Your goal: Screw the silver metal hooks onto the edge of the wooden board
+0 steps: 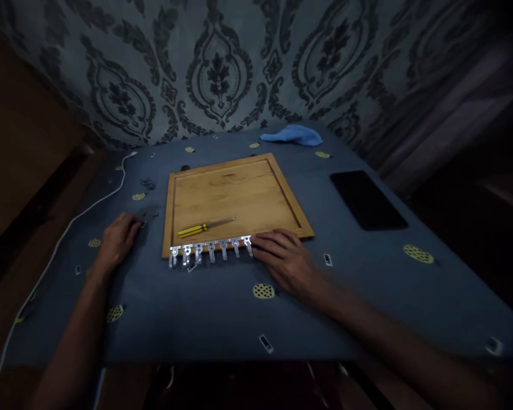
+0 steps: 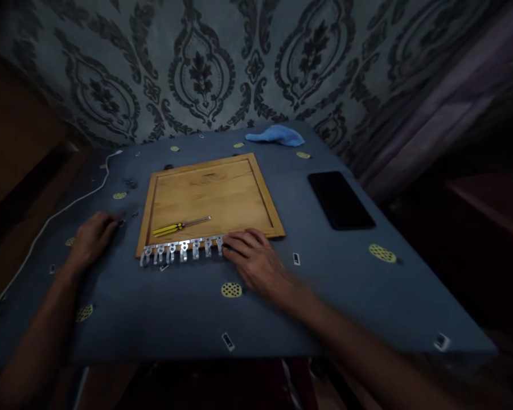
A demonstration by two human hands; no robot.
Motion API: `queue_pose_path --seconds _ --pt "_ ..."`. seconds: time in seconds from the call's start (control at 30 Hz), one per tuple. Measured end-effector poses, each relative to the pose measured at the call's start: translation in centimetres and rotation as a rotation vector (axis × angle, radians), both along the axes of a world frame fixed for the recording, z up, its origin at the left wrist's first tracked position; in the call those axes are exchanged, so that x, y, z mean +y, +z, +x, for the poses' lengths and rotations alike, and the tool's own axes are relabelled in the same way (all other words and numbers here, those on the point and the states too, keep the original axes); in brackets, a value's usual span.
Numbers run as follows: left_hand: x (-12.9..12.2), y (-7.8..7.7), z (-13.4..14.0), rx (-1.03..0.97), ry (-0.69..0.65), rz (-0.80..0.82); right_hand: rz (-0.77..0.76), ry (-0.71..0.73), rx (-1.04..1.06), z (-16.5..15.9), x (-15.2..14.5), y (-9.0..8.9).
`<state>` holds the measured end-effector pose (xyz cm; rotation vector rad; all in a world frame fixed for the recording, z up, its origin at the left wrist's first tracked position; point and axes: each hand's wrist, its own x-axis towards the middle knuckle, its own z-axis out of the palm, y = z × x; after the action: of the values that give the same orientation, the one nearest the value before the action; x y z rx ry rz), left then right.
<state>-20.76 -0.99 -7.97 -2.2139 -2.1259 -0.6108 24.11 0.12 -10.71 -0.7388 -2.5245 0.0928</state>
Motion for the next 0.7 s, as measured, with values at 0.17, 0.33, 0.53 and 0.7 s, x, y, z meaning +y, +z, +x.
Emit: queue_pose_path --seconds 0.17,0.33,0.53,0.7 --pt "0.3 0.8 2.1 -0.041 -0.026 0.004 0.018 0.012 0.057 -0.1 0.2 -0.7" --pt "1.0 0.9 4.0 -0.099 -0.058 -0.032 0.052 0.012 0.108 -0.2 0.4 -1.1" --pt "0.9 1.0 4.7 -0.142 -0.070 -0.089 0.039 0.017 0.096 -0.1 0.3 -0.9" --pt "0.8 1.3 5.1 -0.142 -0.129 -0.166 0.068 0.018 0.112 -0.1 0.3 -1.1"
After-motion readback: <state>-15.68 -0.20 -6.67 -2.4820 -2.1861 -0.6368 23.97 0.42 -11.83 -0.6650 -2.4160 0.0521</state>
